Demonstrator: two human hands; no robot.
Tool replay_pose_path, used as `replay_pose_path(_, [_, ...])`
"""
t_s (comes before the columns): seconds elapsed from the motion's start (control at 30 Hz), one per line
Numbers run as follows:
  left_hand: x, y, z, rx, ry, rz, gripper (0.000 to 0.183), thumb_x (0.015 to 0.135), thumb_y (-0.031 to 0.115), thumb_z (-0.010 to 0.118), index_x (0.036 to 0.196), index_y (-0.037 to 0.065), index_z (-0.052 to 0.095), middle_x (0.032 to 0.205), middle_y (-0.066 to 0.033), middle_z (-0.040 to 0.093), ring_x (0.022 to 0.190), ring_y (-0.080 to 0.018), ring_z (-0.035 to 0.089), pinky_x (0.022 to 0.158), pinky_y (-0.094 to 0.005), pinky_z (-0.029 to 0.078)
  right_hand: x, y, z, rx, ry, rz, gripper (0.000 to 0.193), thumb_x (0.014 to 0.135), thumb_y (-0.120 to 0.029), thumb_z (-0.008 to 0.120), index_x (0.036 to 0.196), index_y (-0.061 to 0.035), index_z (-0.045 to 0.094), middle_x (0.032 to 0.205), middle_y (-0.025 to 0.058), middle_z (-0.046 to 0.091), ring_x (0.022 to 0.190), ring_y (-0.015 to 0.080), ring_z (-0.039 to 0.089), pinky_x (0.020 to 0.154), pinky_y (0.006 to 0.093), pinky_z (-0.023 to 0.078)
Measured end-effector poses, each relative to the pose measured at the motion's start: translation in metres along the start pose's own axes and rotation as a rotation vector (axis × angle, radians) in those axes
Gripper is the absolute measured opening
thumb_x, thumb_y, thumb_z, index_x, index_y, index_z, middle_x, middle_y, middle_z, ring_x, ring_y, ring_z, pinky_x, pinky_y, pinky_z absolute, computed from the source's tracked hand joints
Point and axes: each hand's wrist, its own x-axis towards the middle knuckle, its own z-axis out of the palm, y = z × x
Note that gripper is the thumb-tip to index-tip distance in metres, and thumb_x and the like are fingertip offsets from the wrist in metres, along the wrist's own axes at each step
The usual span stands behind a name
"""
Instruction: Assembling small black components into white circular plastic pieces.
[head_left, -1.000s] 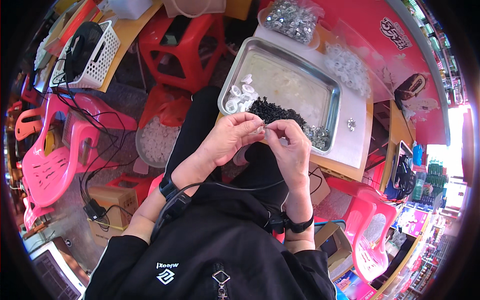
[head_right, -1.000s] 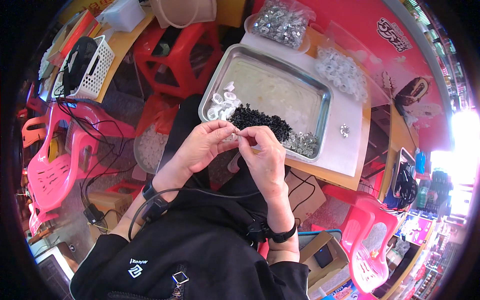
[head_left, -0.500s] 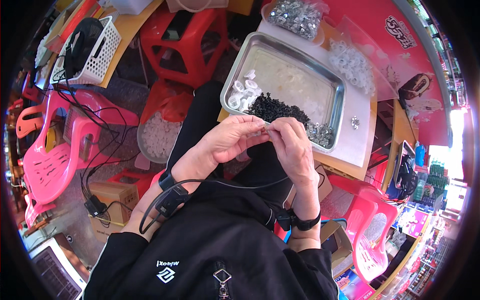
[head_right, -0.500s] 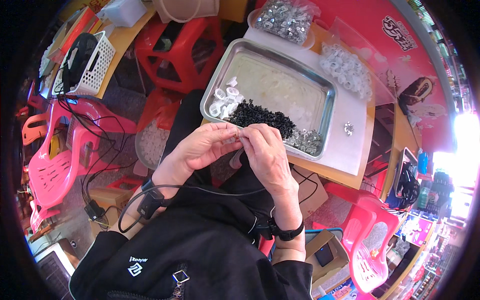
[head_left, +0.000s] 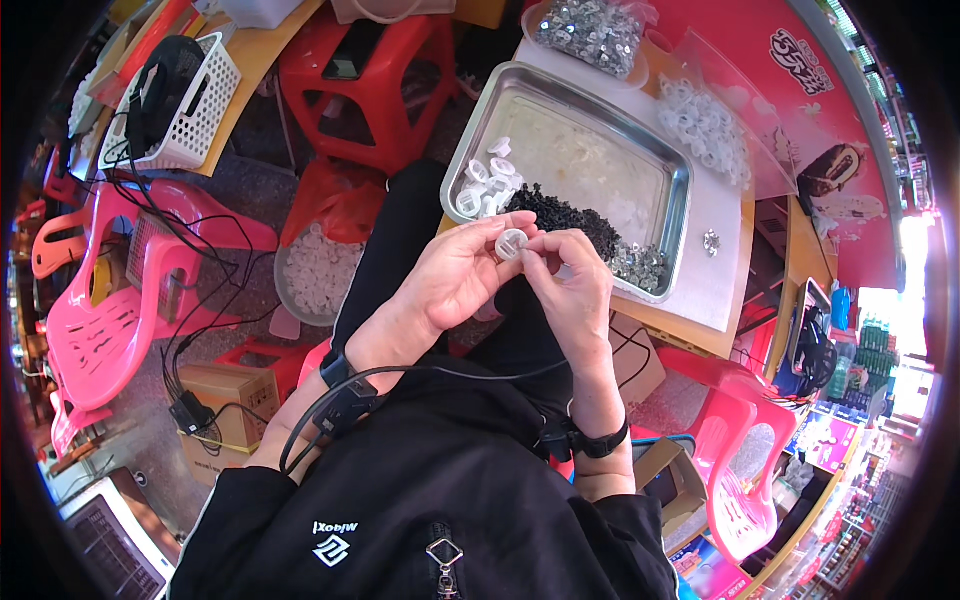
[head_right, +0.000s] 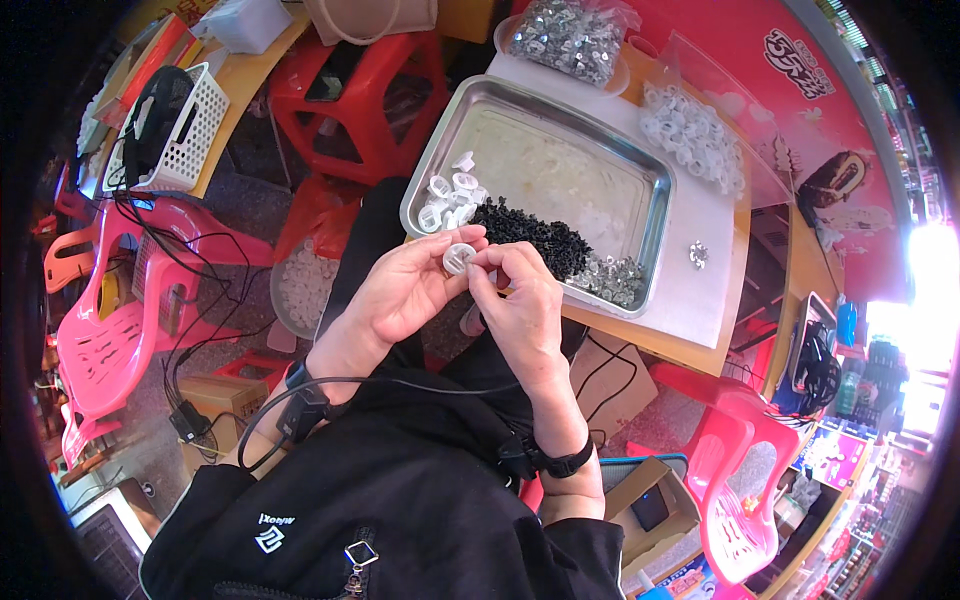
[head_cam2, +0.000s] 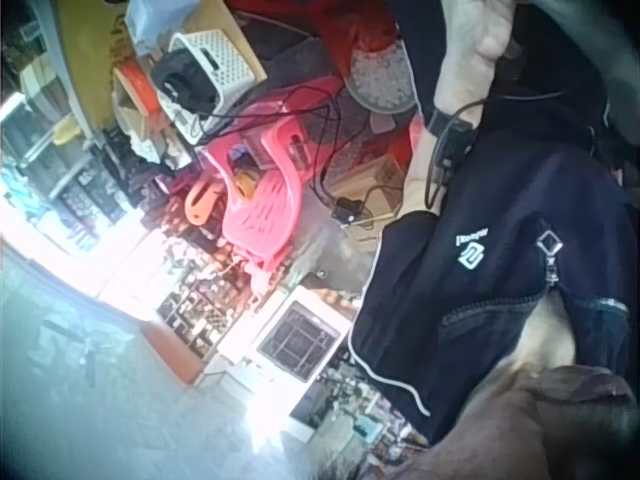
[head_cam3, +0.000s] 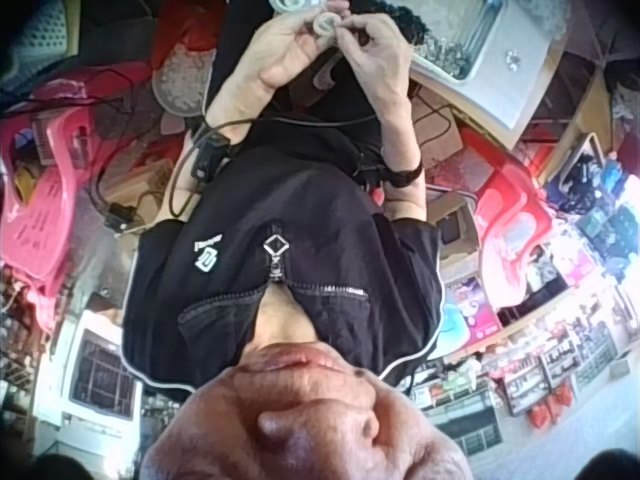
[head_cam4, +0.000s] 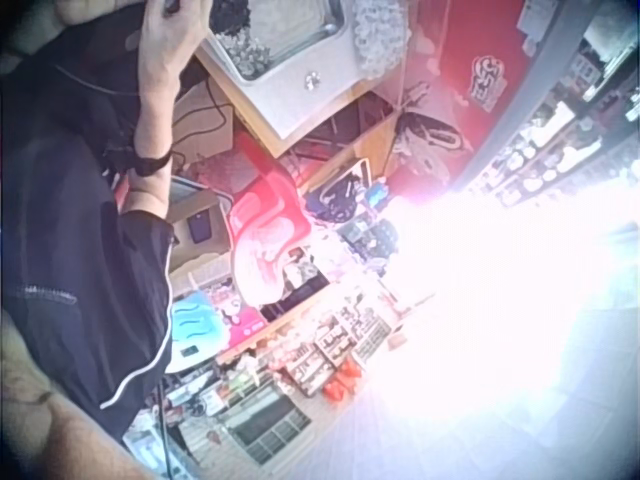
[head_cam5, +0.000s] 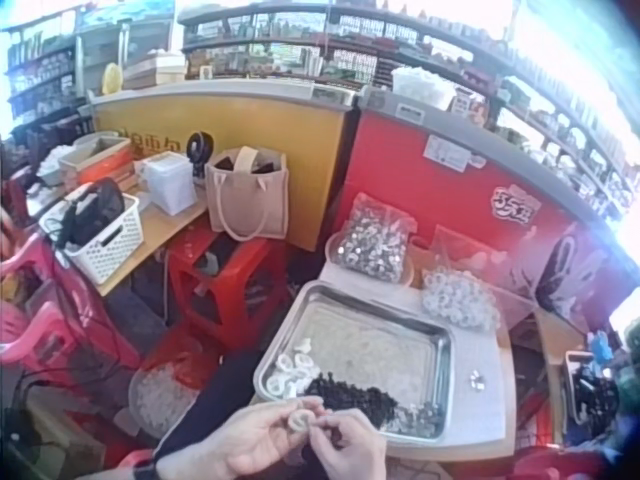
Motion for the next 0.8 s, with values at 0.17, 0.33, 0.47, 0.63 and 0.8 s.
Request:
replay_pose_path(0.17, [-0.002,0.005,0.001,-0.073,-0.093,-0.082,0.034,0.098,0.009,0.043,0.126,-0.01,0.046,0.122,-0.0175,0.055,0.113,-0.0229,0.057,0.101,-0.0347,0.047,0.001,0.002,0.003,-0.051,0.009,-0.037,0.01,0.079,-0.002,0.068,0.089,-0.0012,0.065,0.083,0.0069,0.061,0.066,0.0139,0.056,0.062,0.0266,0.048])
replay_pose_path(0.33, [-0.006,0.005,0.006,0.055,-0.085,-0.048,0.031,0.097,0.005,0.046,0.126,-0.006,0.047,0.119,-0.0172,0.056,0.113,-0.0223,0.057,0.101,-0.0356,0.047,0.001,0.006,0.002,0.0,0.02,0.019,0.01,0.079,-0.002,0.068,0.089,-0.0007,0.065,0.082,0.0068,0.061,0.066,0.0139,0.056,0.062,0.0268,0.048])
replay_pose_path(0.47, [-0.007,0.005,0.003,0.187,-0.105,-0.019,0.036,0.096,0.004,0.05,0.131,-0.005,0.045,0.126,-0.0172,0.054,0.114,-0.0213,0.057,0.102,-0.0338,0.047,0.0,0.007,0.005,0.015,0.031,0.028,0.01,0.079,-0.003,0.068,0.088,-0.0007,0.066,0.082,0.0066,0.061,0.066,0.0135,0.057,0.063,0.0264,0.048])
replay_pose_path(0.63, [-0.008,0.008,-0.001,0.219,-0.06,-0.042,0.036,0.097,0.005,0.048,0.131,-0.007,0.045,0.128,-0.0182,0.053,0.115,-0.0219,0.057,0.102,-0.0329,0.047,0.0,0.002,0.001,-0.014,0.019,0.01,0.01,0.078,-0.003,0.068,0.088,-0.0009,0.066,0.082,0.0063,0.061,0.066,0.0132,0.057,0.062,0.0264,0.048])
replay_pose_path(0.8, [-0.009,0.019,-0.004,0.041,-0.125,-0.066,0.036,0.097,0.005,0.046,0.13,-0.01,0.045,0.129,-0.0204,0.053,0.118,-0.0245,0.056,0.104,-0.034,0.046,0.002,0.003,-0.003,-0.02,0.005,-0.012,0.009,0.078,-0.002,0.069,0.087,-0.0013,0.065,0.082,0.0061,0.061,0.066,0.0132,0.057,0.062,0.0267,0.048])
